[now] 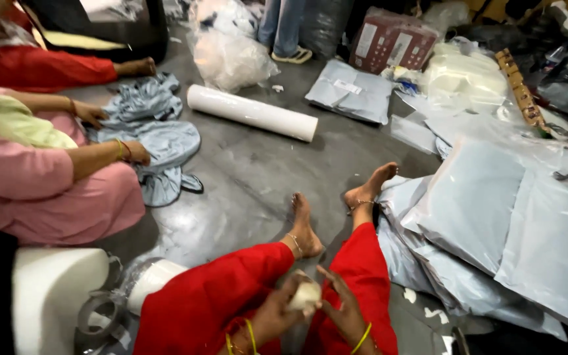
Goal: The person packages foam or plastic products into shipping bags, seals them with tape, and attaches labels.
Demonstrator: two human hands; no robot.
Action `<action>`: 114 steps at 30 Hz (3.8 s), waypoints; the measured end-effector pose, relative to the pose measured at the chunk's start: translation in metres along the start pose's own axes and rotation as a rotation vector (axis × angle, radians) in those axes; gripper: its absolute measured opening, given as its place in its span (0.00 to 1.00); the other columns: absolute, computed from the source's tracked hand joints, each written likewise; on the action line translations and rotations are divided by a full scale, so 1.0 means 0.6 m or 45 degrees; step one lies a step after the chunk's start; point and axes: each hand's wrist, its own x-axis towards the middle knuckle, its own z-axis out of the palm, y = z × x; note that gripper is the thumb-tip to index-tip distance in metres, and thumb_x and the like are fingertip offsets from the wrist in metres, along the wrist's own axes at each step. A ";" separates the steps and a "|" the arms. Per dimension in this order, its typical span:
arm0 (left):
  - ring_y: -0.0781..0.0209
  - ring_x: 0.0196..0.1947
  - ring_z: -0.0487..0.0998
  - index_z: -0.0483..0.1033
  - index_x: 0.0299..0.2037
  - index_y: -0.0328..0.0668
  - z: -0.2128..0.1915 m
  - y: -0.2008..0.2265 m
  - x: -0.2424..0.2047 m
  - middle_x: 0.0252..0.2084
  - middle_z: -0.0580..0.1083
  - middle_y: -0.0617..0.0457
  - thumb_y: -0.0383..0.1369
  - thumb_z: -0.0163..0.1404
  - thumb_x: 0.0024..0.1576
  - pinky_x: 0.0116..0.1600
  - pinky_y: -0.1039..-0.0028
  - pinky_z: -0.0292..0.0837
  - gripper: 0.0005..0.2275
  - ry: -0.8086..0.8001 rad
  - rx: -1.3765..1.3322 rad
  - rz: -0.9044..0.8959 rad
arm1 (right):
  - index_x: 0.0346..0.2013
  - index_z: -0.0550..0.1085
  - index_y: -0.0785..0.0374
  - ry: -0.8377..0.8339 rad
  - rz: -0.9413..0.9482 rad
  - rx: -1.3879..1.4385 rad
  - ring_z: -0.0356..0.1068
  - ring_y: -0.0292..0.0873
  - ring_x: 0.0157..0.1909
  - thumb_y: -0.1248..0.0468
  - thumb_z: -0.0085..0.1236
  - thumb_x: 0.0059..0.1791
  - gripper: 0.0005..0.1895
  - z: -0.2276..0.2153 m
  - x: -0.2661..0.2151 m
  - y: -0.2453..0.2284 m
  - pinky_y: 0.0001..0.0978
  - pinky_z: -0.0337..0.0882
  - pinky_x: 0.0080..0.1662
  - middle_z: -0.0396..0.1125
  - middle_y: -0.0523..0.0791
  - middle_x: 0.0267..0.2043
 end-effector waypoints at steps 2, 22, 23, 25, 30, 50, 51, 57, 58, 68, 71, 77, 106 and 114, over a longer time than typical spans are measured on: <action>0.60 0.58 0.77 0.62 0.70 0.41 0.019 -0.008 -0.009 0.60 0.75 0.44 0.30 0.58 0.55 0.64 0.69 0.71 0.31 -0.187 0.159 0.176 | 0.59 0.71 0.67 0.130 -0.080 -0.176 0.66 0.47 0.62 0.64 0.69 0.42 0.32 0.007 -0.008 -0.011 0.37 0.62 0.62 0.70 0.51 0.59; 0.62 0.34 0.78 0.72 0.58 0.39 0.052 0.019 -0.034 0.43 0.76 0.50 0.28 0.57 0.55 0.36 0.70 0.80 0.20 -0.067 -0.556 -0.447 | 0.54 0.69 0.69 0.391 -0.380 -0.878 0.66 0.61 0.56 0.60 0.63 0.43 0.28 -0.055 0.035 -0.098 0.50 0.68 0.54 0.69 0.58 0.53; 0.60 0.30 0.79 0.75 0.55 0.38 0.047 0.014 -0.033 0.39 0.77 0.47 0.28 0.58 0.54 0.31 0.68 0.81 0.18 -0.056 -0.620 -0.582 | 0.61 0.66 0.73 0.453 -0.342 -0.801 0.66 0.62 0.57 0.59 0.62 0.46 0.33 -0.078 0.059 -0.116 0.51 0.67 0.55 0.67 0.60 0.57; 0.59 0.31 0.80 0.75 0.54 0.36 0.048 -0.020 -0.035 0.39 0.77 0.46 0.28 0.57 0.56 0.32 0.68 0.80 0.16 -0.109 -0.627 -0.606 | 0.57 0.68 0.67 0.659 0.058 -0.420 0.69 0.53 0.50 0.59 0.58 0.49 0.24 -0.199 0.065 0.112 0.49 0.71 0.51 0.69 0.52 0.48; 0.58 0.33 0.81 0.75 0.49 0.30 0.029 -0.066 -0.014 0.40 0.77 0.44 0.28 0.57 0.57 0.32 0.68 0.80 0.12 -0.140 -0.629 -0.586 | 0.50 0.73 0.54 1.195 0.573 0.924 0.72 0.42 0.39 0.53 0.54 0.53 0.15 -0.486 -0.060 0.576 0.42 0.72 0.45 0.73 0.38 0.40; 0.60 0.27 0.80 0.76 0.48 0.34 -0.018 -0.013 0.010 0.33 0.79 0.47 0.27 0.54 0.58 0.31 0.68 0.80 0.10 0.371 -0.611 -0.296 | 0.48 0.73 0.63 1.302 0.187 0.933 0.70 0.50 0.52 0.60 0.58 0.55 0.11 -0.383 0.008 0.275 0.46 0.74 0.53 0.71 0.50 0.50; 0.60 0.27 0.80 0.76 0.48 0.34 -0.038 0.001 0.006 0.33 0.79 0.47 0.27 0.54 0.58 0.31 0.68 0.80 0.10 0.355 -0.608 -0.300 | 0.46 0.73 0.63 1.108 0.048 0.858 0.71 0.48 0.51 0.60 0.54 0.55 0.10 -0.333 0.074 0.174 0.44 0.73 0.53 0.71 0.51 0.50; 0.60 0.43 0.79 0.76 0.52 0.32 -0.128 0.071 -0.013 0.49 0.78 0.45 0.25 0.50 0.63 0.47 0.71 0.78 0.10 1.096 -0.167 0.138 | 0.51 0.74 0.67 -0.260 -0.199 0.510 0.73 0.42 0.48 0.61 0.46 0.55 0.15 0.014 0.047 -0.300 0.35 0.73 0.52 0.72 0.48 0.48; 0.60 0.45 0.79 0.74 0.53 0.33 -0.132 0.087 -0.015 0.49 0.77 0.46 0.25 0.49 0.64 0.50 0.71 0.79 0.09 1.186 -0.212 0.241 | 0.52 0.75 0.65 -0.411 0.004 0.454 0.74 0.40 0.45 0.62 0.49 0.53 0.15 0.008 0.048 -0.327 0.32 0.75 0.50 0.74 0.46 0.46; 0.56 0.37 0.80 0.75 0.53 0.34 -0.129 0.069 -0.006 0.42 0.78 0.45 0.23 0.48 0.63 0.42 0.68 0.79 0.10 1.188 -0.655 0.334 | 0.63 0.68 0.72 0.806 0.297 -1.220 0.62 0.61 0.65 0.46 0.71 0.43 0.43 -0.384 0.045 0.185 0.45 0.62 0.64 0.63 0.61 0.64; 0.63 0.44 0.79 0.75 0.53 0.35 -0.134 0.064 -0.004 0.48 0.77 0.49 0.23 0.48 0.62 0.47 0.73 0.77 0.10 1.253 -0.630 0.188 | 0.71 0.58 0.66 0.739 1.174 -0.562 0.66 0.59 0.62 0.40 0.68 0.39 0.55 -0.416 -0.001 0.264 0.48 0.68 0.59 0.62 0.63 0.65; 0.60 0.39 0.80 0.74 0.50 0.36 -0.123 0.130 -0.007 0.46 0.77 0.49 0.25 0.47 0.61 0.42 0.69 0.80 0.09 1.183 -0.672 0.146 | 0.68 0.67 0.70 0.197 0.989 -0.450 0.76 0.54 0.53 0.36 0.60 0.41 0.51 -0.378 -0.052 0.331 0.41 0.73 0.55 0.75 0.57 0.57; 0.62 0.45 0.80 0.69 0.62 0.37 0.128 0.139 -0.081 0.44 0.80 0.47 0.32 0.56 0.54 0.52 0.73 0.76 0.24 -0.176 -0.037 -0.299 | 0.40 0.80 0.63 0.172 -0.135 -0.428 0.76 0.48 0.46 0.68 0.65 0.44 0.10 -0.070 -0.064 -0.298 0.36 0.76 0.46 0.72 0.48 0.44; 0.62 0.59 0.71 0.59 0.68 0.32 0.161 0.116 -0.070 0.59 0.71 0.45 0.30 0.58 0.55 0.60 0.72 0.69 0.30 -0.205 -0.520 -0.376 | 0.37 0.79 0.63 0.216 -0.350 -0.650 0.76 0.49 0.46 0.69 0.65 0.44 0.07 -0.098 -0.075 -0.304 0.38 0.76 0.44 0.72 0.47 0.41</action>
